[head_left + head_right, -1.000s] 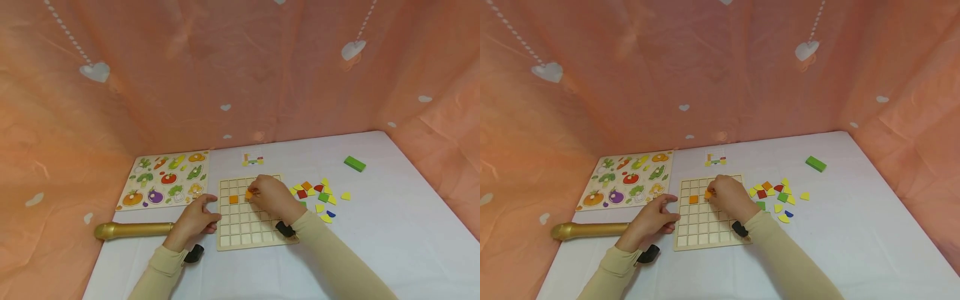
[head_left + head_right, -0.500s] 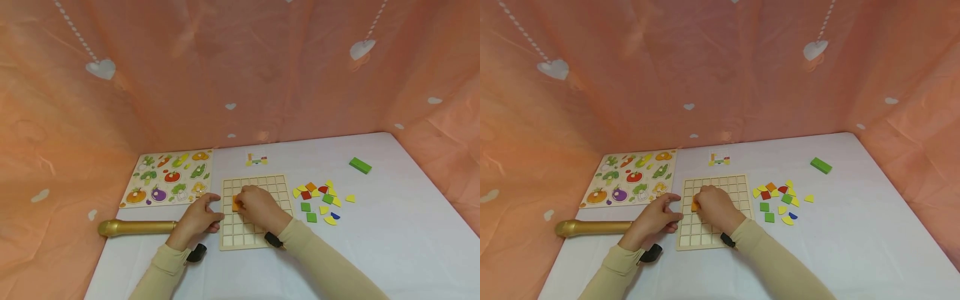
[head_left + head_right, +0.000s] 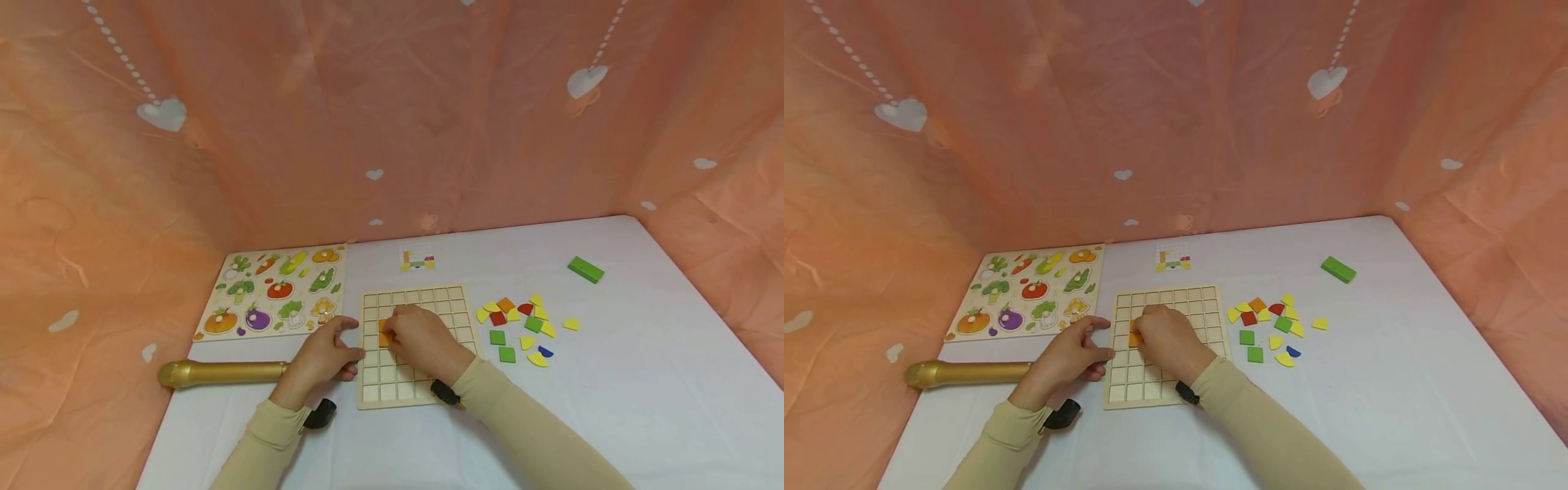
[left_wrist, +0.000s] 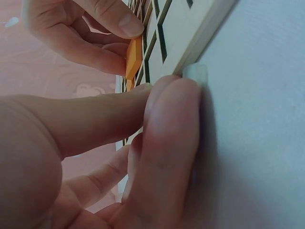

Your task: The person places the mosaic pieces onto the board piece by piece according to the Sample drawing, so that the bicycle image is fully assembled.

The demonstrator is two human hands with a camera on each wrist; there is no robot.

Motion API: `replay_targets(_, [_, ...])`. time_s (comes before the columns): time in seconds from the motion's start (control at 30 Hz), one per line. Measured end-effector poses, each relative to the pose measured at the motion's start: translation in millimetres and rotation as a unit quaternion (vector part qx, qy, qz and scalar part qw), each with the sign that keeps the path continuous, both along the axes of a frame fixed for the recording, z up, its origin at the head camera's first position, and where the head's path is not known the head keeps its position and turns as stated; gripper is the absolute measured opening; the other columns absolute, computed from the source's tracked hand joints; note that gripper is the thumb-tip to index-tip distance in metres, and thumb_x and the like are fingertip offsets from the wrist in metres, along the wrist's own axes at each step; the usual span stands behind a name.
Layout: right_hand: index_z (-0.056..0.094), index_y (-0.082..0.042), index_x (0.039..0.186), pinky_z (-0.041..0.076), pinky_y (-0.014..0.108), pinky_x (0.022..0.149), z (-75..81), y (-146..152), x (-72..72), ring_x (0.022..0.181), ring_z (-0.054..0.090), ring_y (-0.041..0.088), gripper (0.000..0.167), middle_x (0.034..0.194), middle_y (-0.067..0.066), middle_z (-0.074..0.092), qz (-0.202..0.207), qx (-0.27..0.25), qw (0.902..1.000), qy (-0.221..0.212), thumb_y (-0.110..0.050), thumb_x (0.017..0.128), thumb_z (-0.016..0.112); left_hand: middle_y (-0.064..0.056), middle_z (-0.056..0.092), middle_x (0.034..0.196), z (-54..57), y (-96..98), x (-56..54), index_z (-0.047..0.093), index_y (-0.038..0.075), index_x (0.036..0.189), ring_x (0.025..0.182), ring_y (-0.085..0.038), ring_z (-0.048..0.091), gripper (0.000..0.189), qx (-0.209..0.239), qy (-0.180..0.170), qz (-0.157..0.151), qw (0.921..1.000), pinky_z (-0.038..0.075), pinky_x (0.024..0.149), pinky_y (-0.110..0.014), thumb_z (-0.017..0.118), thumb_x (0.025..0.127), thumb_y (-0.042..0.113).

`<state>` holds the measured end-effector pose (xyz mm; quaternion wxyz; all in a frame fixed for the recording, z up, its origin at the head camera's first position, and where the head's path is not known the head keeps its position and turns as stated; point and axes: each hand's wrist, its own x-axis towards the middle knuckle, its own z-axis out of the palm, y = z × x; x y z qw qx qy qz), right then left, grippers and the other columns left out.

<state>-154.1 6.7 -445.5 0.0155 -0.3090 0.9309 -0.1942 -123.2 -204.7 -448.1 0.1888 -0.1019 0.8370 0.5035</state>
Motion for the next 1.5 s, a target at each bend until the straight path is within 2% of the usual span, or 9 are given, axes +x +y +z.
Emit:
replay_targets(0.67, [0.084, -0.012, 0.111, 0.061, 0.032, 0.08, 1.2, 6, -2.0, 0.091, 0.067, 0.017, 0.017, 0.099, 0.0, 0.072, -0.001, -0.002, 1.0, -0.005, -0.014, 0.094, 0.085, -0.012, 0.064, 0.085, 2.2, 5.7, -4.0, 0.058, 0.012, 0.147, 0.061, -0.017, 0.07, 0.057, -0.013, -0.006, -0.006, 0.9999, 0.066, 0.059, -0.031, 0.082, 0.095, 0.007])
replay_targets(0.87, [0.084, -0.012, 0.112, 0.062, 0.034, 0.085, 4.5, 14, -2.9, 0.096, 0.068, 0.018, 0.016, 0.102, 0.0, 0.073, -0.005, -0.02, 0.9991, -0.038, -0.013, 0.096, 0.08, -0.012, 0.064, 0.084, 1.4, 5.4, -2.8, 0.057, 0.012, 0.147, 0.062, -0.017, 0.07, 0.058, -0.017, -0.01, -0.003, 0.9998, 0.065, 0.06, -0.031, 0.082, 0.095, 0.007])
replay_targets(1.0, [0.083, -0.011, 0.114, 0.062, 0.037, 0.088, 8.9, 34, -7.1, 0.098, 0.068, 0.018, 0.018, 0.106, 0.001, 0.074, -0.043, -0.032, 0.9967, -0.06, -0.015, 0.098, 0.077, -0.013, 0.064, 0.085, 2.3, 2.8, -1.0, 0.057, 0.012, 0.148, 0.062, -0.017, 0.07, 0.059, -0.024, -0.013, 0.002, 0.9996, 0.066, 0.06, -0.031, 0.082, 0.095, 0.006])
replay_targets(1.23, [0.082, -0.006, 0.115, 0.063, 0.043, 0.087, 17.7, 99, -20.1, 0.096, 0.07, 0.022, 0.022, 0.106, 0.006, 0.076, -0.131, -0.035, 0.9897, -0.047, -0.013, 0.095, 0.076, -0.012, 0.064, 0.087, 2.7, -0.5, 0.3, 0.056, 0.012, 0.149, 0.064, -0.017, 0.071, 0.06, -0.021, -0.009, 0.003, 0.9997, 0.066, 0.061, -0.032, 0.082, 0.095, 0.006])
replay_targets(1.5, [0.079, -0.003, 0.123, 0.061, 0.053, 0.096, 16.8, 166, -20.4, 0.106, 0.07, 0.032, 0.027, 0.118, 0.016, 0.075, -0.227, -0.032, 0.9702, -0.078, -0.014, 0.099, 0.076, -0.012, 0.064, 0.087, 1.1, 1.3, 1.2, 0.057, 0.012, 0.148, 0.064, -0.017, 0.072, 0.059, -0.021, -0.01, 0.002, 0.9997, 0.066, 0.06, -0.032, 0.081, 0.095, 0.005])
